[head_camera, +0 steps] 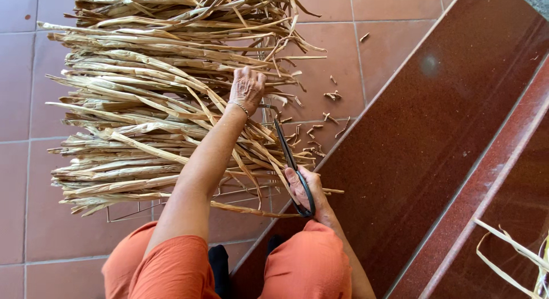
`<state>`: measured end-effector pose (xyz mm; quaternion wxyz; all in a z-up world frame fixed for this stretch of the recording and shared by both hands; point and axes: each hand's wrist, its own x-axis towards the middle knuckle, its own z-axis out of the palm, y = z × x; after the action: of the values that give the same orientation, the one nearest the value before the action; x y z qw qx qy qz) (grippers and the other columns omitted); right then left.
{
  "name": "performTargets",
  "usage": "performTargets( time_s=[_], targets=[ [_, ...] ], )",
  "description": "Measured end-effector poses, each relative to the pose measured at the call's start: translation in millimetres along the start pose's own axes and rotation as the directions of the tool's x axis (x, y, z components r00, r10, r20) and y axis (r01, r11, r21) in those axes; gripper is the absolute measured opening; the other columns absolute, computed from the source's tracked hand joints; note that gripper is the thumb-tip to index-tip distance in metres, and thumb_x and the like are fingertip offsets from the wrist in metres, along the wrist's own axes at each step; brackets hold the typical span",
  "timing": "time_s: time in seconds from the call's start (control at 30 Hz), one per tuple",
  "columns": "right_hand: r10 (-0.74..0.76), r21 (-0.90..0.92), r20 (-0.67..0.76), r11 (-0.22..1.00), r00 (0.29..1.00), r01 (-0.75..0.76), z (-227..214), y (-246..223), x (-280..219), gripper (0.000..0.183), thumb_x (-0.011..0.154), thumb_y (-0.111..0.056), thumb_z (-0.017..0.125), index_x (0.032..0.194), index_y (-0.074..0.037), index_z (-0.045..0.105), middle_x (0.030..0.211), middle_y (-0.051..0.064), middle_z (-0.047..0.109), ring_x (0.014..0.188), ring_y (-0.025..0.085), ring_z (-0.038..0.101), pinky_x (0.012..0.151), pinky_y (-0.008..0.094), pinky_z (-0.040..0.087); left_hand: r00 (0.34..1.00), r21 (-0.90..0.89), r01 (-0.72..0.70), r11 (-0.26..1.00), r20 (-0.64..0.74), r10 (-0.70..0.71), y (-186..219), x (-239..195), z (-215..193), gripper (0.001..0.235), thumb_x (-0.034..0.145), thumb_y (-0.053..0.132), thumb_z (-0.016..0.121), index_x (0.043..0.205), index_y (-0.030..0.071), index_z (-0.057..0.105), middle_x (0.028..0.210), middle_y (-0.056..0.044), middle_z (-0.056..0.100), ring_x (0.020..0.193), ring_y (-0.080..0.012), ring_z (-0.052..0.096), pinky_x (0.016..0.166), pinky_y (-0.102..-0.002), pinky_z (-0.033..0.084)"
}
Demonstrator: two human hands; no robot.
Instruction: The person sits on a tiled floor and uses shears to trim the ends of dried plant stems arranged on a wire rack. They repeatedly gather bundles, cut the protruding ends, and place the trimmed stems into a separate pile.
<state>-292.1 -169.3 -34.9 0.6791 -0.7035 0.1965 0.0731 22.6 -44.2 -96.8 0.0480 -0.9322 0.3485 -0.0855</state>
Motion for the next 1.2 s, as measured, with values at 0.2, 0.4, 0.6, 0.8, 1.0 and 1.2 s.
performTargets(
  time_s=[0.2, 0.4, 0.6, 0.8, 1.0, 1.2],
  targets=[
    [-0.061, 0.032, 0.024, 0.998, 0.998, 0.06, -5.3, 16.2, 3.6, 0.05, 0.098, -0.048, 0.061, 0.115, -0.002, 0.071, 0.062, -0.009, 0.048, 0.055, 0.002, 0.043, 0.049, 0.021, 0.036, 0.984, -0.025, 0.057, 0.998, -0.167, -0.061, -2.2, 4.7, -8.3, 0.016, 0.083, 0.02, 0.069, 0.094, 0.01, 0.065, 0.111, -0.016, 0.063, 0.113, -0.0306, 0.053, 0.094, -0.046, 0.04],
    [-0.087, 0.189, 0.031, 0.979, 0.996, 0.08, -8.1, 19.9, 1.7, 0.055, 0.098, -0.046, 0.063, 0.125, 0.002, 0.068, 0.068, -0.009, 0.049, 0.059, 0.002, 0.043, 0.052, 0.02, 0.035, 0.991, -0.571, 0.07, 0.818, -0.052, -0.121, -28.9, 3.5, -55.2, 0.026, 0.089, 0.029, 0.077, 0.085, 0.01, 0.059, 0.1, -0.015, 0.064, 0.102, -0.0317, 0.057, 0.091, -0.044, 0.045],
    [-0.447, -0.054, 0.028, 0.893, 0.894, 0.448, -14.6, -23.9, 1.9, 0.063, 0.098, -0.044, 0.068, 0.138, 0.005, 0.061, 0.085, -0.007, 0.057, 0.072, 0.002, 0.049, 0.061, 0.019, 0.042, 0.974, -0.739, 0.18, 0.649, 0.043, -0.221, -43.5, 0.9, -100.4, 0.032, 0.091, 0.035, 0.076, 0.091, 0.011, 0.055, 0.093, -0.011, 0.063, 0.096, -0.0301, 0.06, 0.087, -0.043, 0.048],
    [-0.412, -0.047, -0.058, 0.911, 0.91, 0.409, -18.7, -58.6, 19.6, 0.068, 0.097, -0.046, 0.066, 0.144, 0.003, 0.055, 0.077, -0.007, 0.05, 0.065, 0.003, 0.047, 0.055, 0.02, 0.04, 0.978, -0.761, 0.187, 0.621, 0.082, -0.194, -31.0, -8.0, -88.5, 0.021, 0.092, 0.025, 0.068, 0.109, 0.018, 0.058, 0.094, -0.005, 0.058, 0.096, -0.0267, 0.053, 0.089, -0.041, 0.037],
    [-0.339, -0.162, -0.106, 0.933, 0.935, 0.32, -18.6, -45.4, 25.8, 0.066, 0.096, -0.048, 0.065, 0.142, 0.0, 0.058, 0.081, -0.008, 0.053, 0.071, 0.002, 0.049, 0.06, 0.019, 0.044, 0.973, -0.77, 0.23, 0.596, 0.181, -0.141, -31.8, -11.7, -59.8, 0.024, 0.079, 0.022, 0.072, 0.1, 0.012, 0.065, 0.102, -0.007, 0.057, 0.105, -0.025, 0.05, 0.1, -0.04, 0.032],
    [-0.356, -0.157, -0.202, 0.931, 0.913, 0.328, -15.2, -35.1, 21.4, 0.068, 0.098, -0.05, 0.063, 0.146, -0.002, 0.057, 0.079, -0.007, 0.049, 0.069, 0.004, 0.046, 0.058, 0.021, 0.039, 0.942, -0.93, 0.332, 0.158, 0.319, -0.103, -30.8, -15.9, -60.4, 0.037, 0.082, 0.033, 0.075, 0.11, 0.011, 0.068, 0.09, 0.001, 0.066, 0.083, -0.0119, 0.059, 0.081, -0.032, 0.051]
  ],
)
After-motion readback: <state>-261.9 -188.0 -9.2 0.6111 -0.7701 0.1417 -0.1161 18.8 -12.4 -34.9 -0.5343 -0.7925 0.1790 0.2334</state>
